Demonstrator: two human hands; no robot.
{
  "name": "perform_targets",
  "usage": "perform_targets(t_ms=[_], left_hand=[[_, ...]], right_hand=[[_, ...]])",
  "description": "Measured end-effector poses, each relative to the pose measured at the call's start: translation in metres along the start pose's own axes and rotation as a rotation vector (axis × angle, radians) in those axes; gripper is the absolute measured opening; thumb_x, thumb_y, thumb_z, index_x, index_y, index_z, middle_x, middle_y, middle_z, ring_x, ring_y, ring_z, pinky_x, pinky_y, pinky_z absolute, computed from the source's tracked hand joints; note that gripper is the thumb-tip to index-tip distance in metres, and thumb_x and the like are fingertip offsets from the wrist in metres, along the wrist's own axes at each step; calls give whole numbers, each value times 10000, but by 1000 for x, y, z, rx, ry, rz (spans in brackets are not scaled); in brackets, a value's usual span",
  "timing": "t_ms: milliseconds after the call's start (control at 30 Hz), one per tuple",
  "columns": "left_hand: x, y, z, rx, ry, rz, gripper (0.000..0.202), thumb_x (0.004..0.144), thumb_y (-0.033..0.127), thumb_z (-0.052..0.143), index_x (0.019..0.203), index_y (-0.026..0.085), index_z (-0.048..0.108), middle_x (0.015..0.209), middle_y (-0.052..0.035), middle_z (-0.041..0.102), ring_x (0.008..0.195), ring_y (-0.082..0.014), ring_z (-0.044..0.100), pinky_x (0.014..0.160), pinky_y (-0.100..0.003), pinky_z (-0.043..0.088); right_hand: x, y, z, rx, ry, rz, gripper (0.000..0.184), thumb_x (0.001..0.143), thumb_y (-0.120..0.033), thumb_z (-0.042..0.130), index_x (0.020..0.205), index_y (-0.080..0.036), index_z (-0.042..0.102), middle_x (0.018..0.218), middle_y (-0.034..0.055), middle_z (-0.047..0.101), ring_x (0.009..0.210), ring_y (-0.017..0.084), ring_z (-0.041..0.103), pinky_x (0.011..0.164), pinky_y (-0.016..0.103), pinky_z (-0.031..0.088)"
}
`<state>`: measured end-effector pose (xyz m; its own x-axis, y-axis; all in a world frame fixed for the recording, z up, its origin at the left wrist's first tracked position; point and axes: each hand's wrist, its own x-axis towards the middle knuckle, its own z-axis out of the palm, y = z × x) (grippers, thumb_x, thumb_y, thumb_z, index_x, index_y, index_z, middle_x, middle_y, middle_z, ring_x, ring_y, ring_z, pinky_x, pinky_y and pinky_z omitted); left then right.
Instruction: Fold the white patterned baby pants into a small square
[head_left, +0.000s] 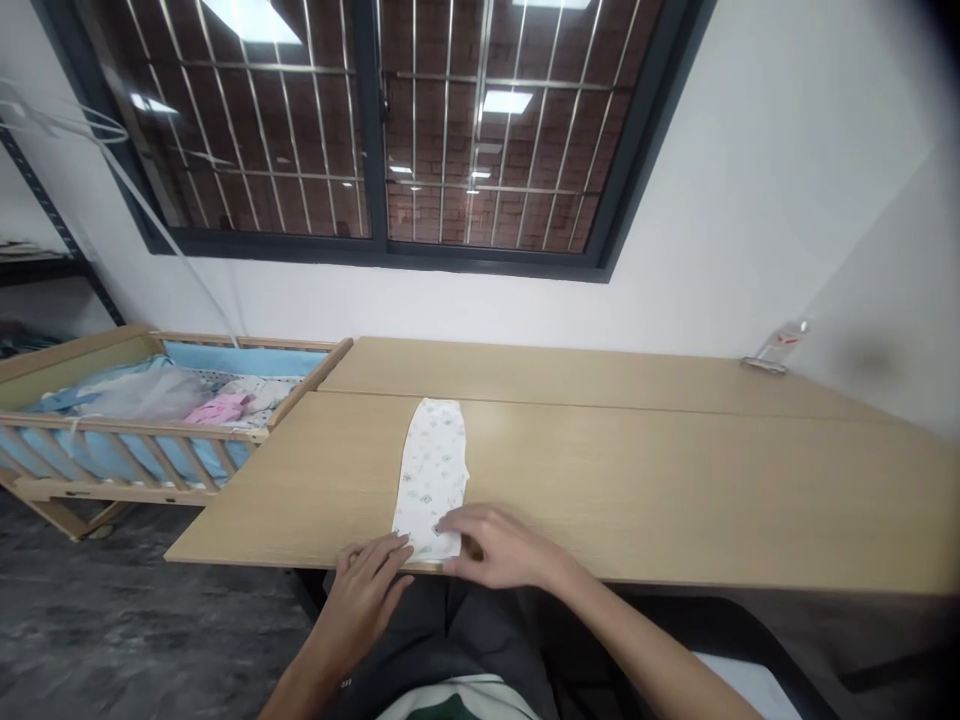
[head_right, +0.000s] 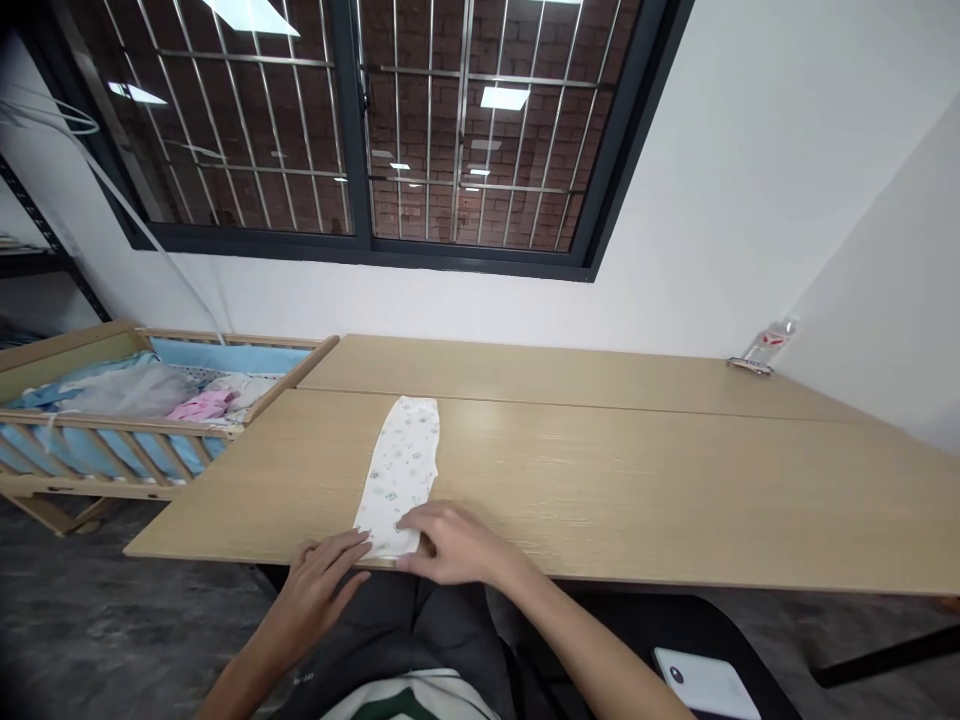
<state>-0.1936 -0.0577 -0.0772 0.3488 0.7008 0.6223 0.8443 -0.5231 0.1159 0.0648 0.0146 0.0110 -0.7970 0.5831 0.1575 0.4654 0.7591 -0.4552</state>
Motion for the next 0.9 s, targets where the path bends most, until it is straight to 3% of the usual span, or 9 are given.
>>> perform_targets(t_ms=[100,200,333,400,533,700,800,900], left_hand=[[-2,-2,-3,-37,14,61,322,1019,127,439,1241,263,627,1174,-52,740,1106,-186,675,928,-339,406],[-2,3,-10,-95,-5,149,358,999,59,430,1241,245,616,1080,-36,756,981,-157,694,905,-322,420],[5,17,-30,-231,-10,123,314,1014,123,457,1287,229,570,1050,-40,750,915,-167,677,939,-345,441],[16,23,-42,-297,-16,89,264,1022,165,470,1251,240,577,1005,-26,743,873,-170,662,902,-341,455],[57,19,-59,-289,7,94,176,1032,191,462,1097,240,617,874,-5,718,782,-169,634,792,-321,449],[130,-9,-51,-158,-26,56,215,1048,271,434,1046,233,645,997,-43,715,936,-201,646,862,-344,453],[175,-28,-30,-51,-167,-93,265,1048,318,422,1057,226,671,1077,-59,696,1024,-217,626,917,-344,450],[208,-41,-2,27,-287,-188,299,1043,263,405,1077,185,692,1128,-100,692,1081,-233,618,961,-354,435]], right_hand=[[-23,-2,24,-97,46,-21,439,937,-337,666,1355,-214,617,1480,127,560,1373,297,515,1148,438,404],[-34,-11,31,-184,101,-40,321,1017,-154,453,1267,-205,647,1339,124,667,1270,260,602,1117,440,428],[-42,-35,1,-103,55,51,259,1051,-240,433,1205,-231,641,1035,83,745,1032,237,686,926,367,527],[-44,-46,-21,-23,47,102,241,1058,-328,450,1190,-253,636,1027,68,733,1003,230,682,853,332,533],[-37,-49,-52,96,137,124,252,1059,-388,451,1185,-264,631,1086,55,708,1029,219,658,879,324,507],[4,-8,-69,198,362,82,225,1020,-370,528,1104,-224,677,1106,83,660,1018,207,630,915,344,501],[41,36,-66,220,470,182,210,967,-344,588,1061,-198,707,1056,93,675,917,203,635,850,355,524],[74,84,-52,280,554,335,207,917,-294,604,1063,-175,689,1035,95,702,848,187,642,794,340,541]])
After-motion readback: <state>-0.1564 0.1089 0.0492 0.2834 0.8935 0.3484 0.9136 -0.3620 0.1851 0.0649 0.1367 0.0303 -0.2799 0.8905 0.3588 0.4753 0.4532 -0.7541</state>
